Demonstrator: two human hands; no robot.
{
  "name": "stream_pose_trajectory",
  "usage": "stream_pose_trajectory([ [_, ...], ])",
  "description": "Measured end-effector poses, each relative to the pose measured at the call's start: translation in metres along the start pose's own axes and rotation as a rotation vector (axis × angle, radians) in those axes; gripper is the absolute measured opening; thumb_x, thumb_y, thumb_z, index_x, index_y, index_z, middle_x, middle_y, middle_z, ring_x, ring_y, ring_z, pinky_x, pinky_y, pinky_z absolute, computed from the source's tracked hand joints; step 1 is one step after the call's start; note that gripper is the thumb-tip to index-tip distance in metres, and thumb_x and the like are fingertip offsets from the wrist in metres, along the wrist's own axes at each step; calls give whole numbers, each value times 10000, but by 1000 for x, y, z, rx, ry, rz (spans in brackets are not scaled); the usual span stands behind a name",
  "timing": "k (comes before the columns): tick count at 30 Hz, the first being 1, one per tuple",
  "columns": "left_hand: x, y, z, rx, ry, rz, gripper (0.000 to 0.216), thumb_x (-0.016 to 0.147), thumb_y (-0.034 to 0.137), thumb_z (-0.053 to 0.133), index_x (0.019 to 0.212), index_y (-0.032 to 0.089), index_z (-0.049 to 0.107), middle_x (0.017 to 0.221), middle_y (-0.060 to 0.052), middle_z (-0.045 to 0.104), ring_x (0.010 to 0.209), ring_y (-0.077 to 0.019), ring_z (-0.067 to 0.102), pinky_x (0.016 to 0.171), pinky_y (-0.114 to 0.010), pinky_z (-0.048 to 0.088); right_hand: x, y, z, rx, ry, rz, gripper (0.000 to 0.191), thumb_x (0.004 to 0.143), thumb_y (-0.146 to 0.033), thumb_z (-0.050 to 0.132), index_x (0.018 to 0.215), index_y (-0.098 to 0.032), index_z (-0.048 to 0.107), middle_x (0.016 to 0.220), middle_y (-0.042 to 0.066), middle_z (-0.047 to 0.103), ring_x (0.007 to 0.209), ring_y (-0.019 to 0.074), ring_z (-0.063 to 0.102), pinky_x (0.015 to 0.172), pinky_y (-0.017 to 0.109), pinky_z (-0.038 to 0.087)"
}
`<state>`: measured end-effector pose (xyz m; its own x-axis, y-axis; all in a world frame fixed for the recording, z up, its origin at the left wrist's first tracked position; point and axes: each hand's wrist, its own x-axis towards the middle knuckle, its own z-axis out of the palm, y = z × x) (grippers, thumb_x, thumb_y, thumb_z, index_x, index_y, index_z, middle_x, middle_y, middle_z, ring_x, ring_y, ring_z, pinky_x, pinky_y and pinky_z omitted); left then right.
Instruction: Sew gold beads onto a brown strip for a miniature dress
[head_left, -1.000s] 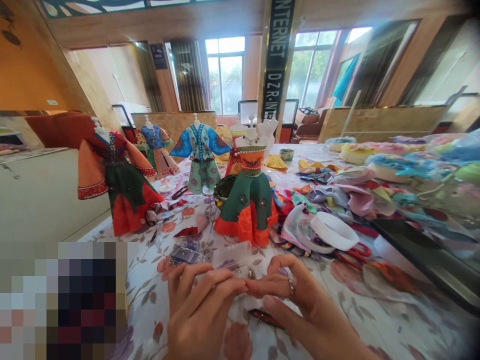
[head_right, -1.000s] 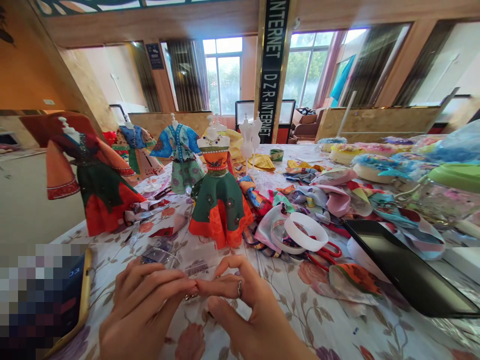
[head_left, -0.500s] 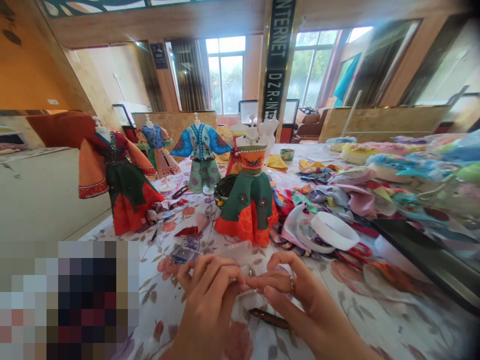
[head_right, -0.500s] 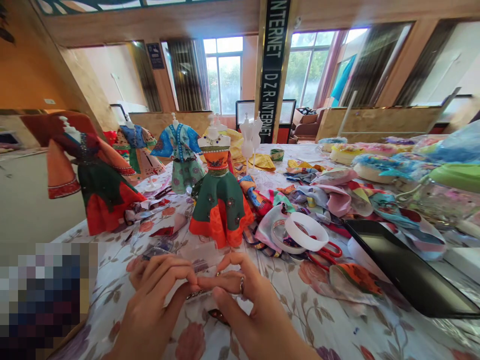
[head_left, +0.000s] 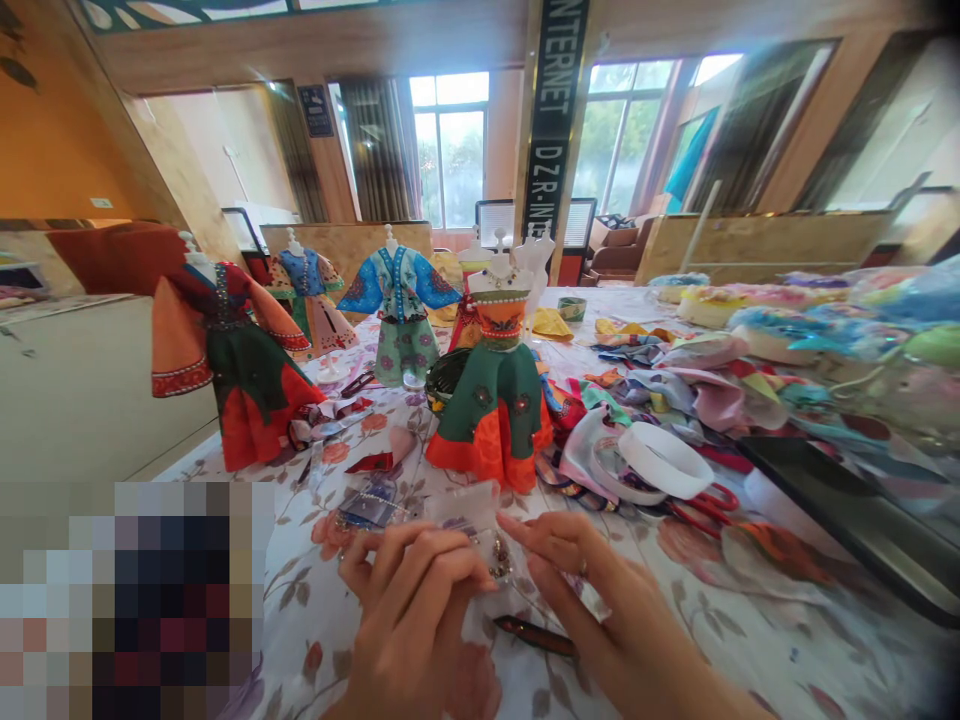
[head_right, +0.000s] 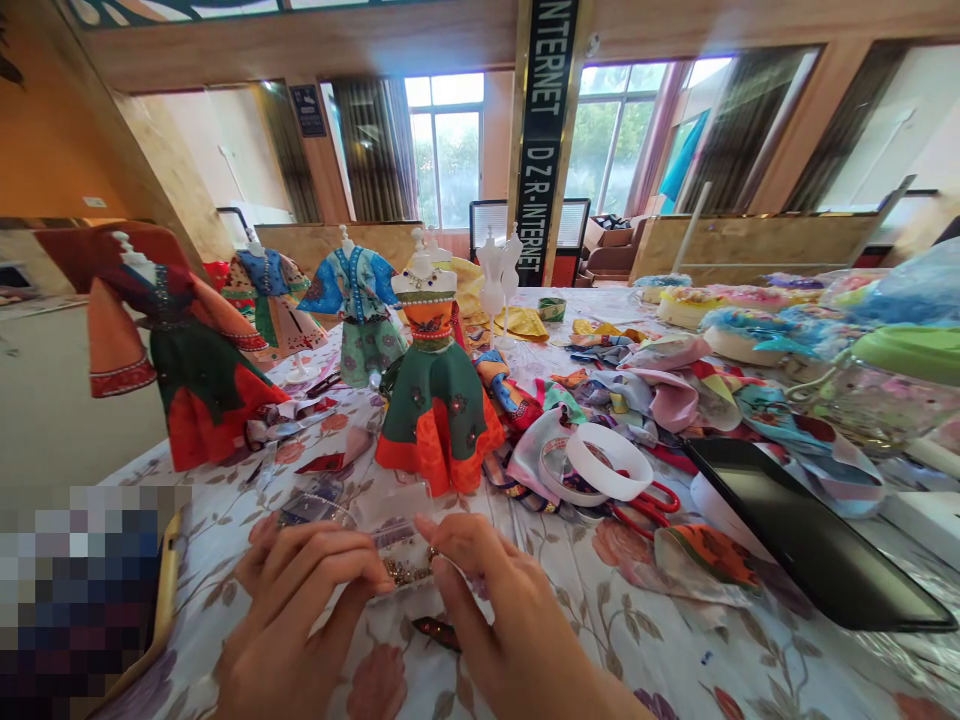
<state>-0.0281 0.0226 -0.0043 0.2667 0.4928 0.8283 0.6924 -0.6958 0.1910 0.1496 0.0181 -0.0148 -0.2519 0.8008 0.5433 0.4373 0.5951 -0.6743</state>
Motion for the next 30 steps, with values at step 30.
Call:
stream_pose_trajectory([
  [30,-8,9,2,-842,-175,-927,94,640,233,778,559,244,731,713,1,706,492,-118,640,454,-188,539,7,-12,-3,-89,315,-306,163,872,-265,615,738,-178,649,707,15,678,655,109,664,646,163,551],
])
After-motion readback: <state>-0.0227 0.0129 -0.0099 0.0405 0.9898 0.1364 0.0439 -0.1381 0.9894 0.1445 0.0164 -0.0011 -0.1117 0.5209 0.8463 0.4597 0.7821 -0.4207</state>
